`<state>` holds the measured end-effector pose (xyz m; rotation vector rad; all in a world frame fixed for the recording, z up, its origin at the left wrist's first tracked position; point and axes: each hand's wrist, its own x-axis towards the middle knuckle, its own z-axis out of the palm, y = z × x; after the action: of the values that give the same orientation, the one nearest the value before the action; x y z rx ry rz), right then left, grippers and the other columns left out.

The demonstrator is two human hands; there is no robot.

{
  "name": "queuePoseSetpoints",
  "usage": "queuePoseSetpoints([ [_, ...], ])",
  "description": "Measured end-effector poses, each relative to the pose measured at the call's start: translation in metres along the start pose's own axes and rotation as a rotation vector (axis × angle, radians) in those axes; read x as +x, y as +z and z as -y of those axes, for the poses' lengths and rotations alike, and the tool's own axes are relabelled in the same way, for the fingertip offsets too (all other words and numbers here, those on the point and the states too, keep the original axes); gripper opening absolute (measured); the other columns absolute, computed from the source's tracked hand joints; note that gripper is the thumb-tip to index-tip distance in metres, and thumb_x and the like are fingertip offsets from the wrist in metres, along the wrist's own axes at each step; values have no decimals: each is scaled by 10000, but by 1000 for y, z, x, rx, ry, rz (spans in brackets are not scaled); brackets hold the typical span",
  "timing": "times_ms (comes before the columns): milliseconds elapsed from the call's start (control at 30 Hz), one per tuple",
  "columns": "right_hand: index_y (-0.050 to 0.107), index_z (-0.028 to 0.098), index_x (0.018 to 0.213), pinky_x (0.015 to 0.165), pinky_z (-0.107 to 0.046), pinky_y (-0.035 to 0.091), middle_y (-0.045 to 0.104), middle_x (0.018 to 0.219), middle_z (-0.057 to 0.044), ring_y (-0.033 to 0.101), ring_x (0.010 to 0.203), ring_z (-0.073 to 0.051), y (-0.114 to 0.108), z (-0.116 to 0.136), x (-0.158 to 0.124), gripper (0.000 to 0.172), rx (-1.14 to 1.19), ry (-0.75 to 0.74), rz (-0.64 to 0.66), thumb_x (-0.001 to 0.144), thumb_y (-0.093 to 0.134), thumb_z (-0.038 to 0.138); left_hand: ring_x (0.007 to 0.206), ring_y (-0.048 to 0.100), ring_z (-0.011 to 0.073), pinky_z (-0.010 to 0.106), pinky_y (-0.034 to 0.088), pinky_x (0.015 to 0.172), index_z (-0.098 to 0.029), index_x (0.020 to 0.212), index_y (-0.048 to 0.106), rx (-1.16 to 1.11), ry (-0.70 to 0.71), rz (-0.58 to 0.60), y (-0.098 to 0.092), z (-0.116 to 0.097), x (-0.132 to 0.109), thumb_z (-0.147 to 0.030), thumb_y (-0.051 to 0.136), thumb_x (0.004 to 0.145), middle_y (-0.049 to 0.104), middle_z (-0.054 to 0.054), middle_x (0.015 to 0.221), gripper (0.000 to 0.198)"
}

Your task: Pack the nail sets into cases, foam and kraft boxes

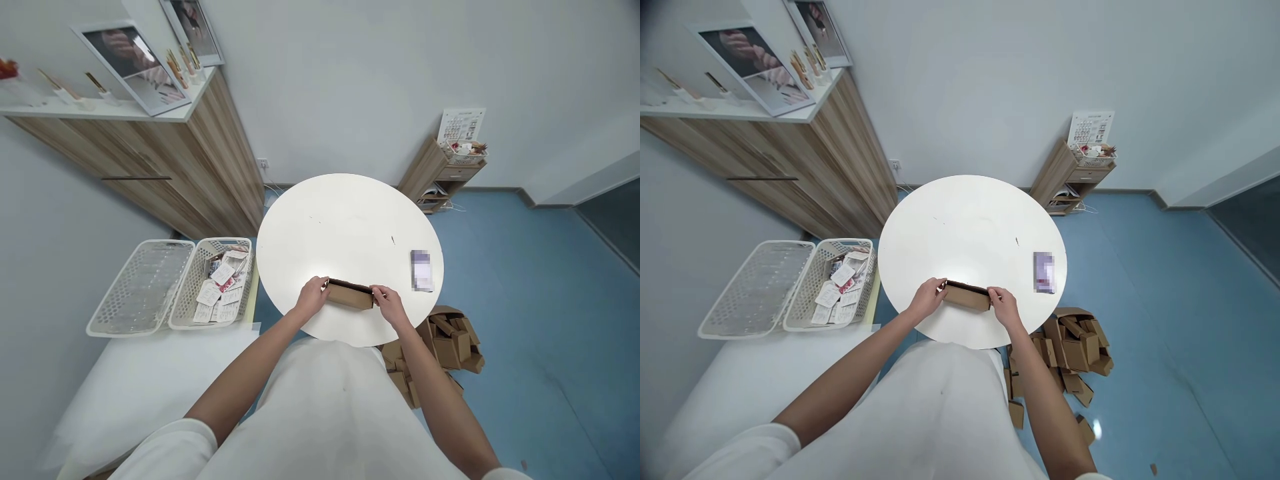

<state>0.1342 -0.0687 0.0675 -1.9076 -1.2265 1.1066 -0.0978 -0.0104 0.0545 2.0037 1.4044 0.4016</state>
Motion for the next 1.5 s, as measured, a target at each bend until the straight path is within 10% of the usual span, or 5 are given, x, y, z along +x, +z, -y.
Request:
queuePoseSetpoints([
  [900,628,236,1004,756,-347,433,616,837,-40,561,809,-189,5,-7,-24,351,-196,-128,-100,814,391,411,738,564,178,285,421,648,-184,1006,543,68,15,-66,4,-11,-4,-143,458,763,589,34,773,261],
  [1500,475,252,1168,699,-346,467,548,1117,-65,612,720,-163,29,-36,-39,491,191,186,-40,740,469,493,960,575,209,311,447,797,-202,1153,504,-398,-252,167,18,18,-24,-483,439,791,602,79,1076,462],
])
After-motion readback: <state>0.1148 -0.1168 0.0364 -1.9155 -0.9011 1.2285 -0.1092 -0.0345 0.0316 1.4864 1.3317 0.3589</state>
